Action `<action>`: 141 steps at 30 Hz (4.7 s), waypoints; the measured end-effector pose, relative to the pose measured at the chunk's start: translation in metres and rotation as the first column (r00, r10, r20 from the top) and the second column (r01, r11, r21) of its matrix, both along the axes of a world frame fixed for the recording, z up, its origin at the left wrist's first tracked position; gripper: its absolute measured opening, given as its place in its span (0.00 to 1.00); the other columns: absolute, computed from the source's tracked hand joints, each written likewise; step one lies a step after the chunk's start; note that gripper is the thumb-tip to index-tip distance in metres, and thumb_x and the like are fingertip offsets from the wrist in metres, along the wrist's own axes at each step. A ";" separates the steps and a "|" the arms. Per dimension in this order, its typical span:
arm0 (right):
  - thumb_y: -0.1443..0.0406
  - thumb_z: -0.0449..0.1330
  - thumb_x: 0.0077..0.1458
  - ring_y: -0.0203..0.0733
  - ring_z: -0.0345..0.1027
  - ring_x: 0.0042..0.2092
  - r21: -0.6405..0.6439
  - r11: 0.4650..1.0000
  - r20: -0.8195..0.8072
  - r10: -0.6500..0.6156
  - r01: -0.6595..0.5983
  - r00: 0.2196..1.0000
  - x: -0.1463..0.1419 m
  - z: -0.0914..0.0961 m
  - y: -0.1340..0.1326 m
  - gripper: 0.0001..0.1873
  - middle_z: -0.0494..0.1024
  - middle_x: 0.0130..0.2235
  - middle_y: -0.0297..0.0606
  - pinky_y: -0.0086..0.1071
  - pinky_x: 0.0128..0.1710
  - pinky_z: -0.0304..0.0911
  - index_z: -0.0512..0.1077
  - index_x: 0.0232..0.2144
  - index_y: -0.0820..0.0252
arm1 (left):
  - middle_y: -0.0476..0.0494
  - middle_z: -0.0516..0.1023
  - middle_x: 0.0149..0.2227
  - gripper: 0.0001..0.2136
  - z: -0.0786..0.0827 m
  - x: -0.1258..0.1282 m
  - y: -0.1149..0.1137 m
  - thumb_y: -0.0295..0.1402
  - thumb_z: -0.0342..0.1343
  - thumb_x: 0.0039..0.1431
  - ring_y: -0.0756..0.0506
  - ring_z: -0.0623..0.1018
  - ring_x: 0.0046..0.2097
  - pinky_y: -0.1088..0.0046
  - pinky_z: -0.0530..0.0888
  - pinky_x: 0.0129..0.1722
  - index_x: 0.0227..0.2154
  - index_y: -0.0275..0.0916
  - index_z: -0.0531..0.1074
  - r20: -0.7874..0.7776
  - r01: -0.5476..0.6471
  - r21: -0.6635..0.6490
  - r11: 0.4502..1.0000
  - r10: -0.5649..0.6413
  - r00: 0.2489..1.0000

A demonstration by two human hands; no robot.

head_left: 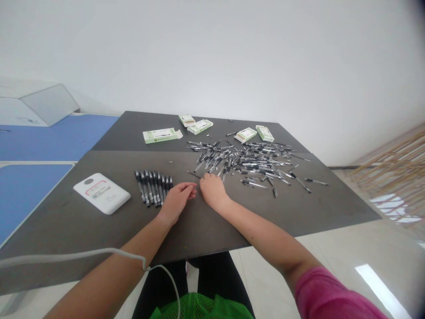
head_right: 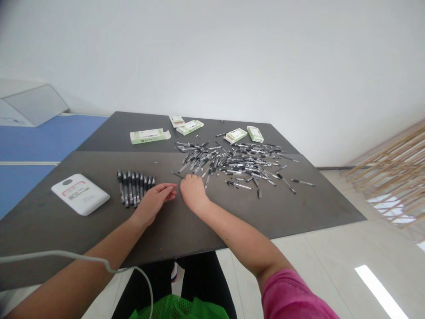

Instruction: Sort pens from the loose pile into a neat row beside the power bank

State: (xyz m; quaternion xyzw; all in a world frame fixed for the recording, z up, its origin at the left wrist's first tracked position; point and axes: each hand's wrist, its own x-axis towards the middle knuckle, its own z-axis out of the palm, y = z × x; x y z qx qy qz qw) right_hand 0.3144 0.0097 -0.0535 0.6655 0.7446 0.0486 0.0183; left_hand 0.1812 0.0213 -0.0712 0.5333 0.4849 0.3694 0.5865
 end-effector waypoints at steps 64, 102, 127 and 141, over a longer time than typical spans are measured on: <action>0.67 0.54 0.49 0.34 0.67 0.27 -0.014 0.997 -0.684 0.043 -0.072 0.728 0.071 0.012 -0.083 0.03 0.73 0.24 0.30 0.25 0.29 0.58 0.68 0.27 0.58 | 0.51 0.72 0.24 0.12 0.017 -0.005 0.003 0.40 0.63 0.46 0.56 0.69 0.26 0.79 0.69 0.31 0.27 0.34 0.75 0.527 -0.216 -0.077 0.973 0.224 0.820; 0.58 0.52 0.58 0.33 0.60 0.25 -0.103 0.867 -0.980 -0.004 0.488 -0.200 0.064 -0.039 -0.138 0.10 0.68 0.26 0.30 0.29 0.28 0.58 0.66 0.37 0.58 | 0.41 0.79 0.38 0.13 0.035 0.063 0.092 0.34 0.51 0.55 0.42 0.75 0.39 0.69 0.67 0.41 0.38 0.39 0.78 -0.680 0.459 0.518 0.722 0.022 0.733; 0.58 0.51 0.58 0.37 0.65 0.30 -0.024 0.841 -0.998 -0.050 0.541 0.033 0.061 -0.049 -0.138 0.15 0.71 0.29 0.35 0.30 0.30 0.61 0.71 0.41 0.59 | 0.44 0.78 0.28 0.08 0.057 0.092 0.060 0.36 0.53 0.52 0.45 0.75 0.32 0.71 0.67 0.34 0.30 0.39 0.75 -0.720 0.598 0.422 0.682 -0.149 0.678; 0.62 0.50 0.60 0.42 0.70 0.39 0.211 0.919 -0.888 0.039 0.332 0.457 0.056 -0.039 -0.142 0.13 0.77 0.36 0.38 0.33 0.40 0.64 0.73 0.41 0.54 | 0.49 0.75 0.29 0.10 0.031 0.025 -0.030 0.33 0.64 0.44 0.51 0.74 0.33 0.72 0.68 0.41 0.31 0.37 0.74 0.213 0.257 -0.098 0.961 -0.232 0.949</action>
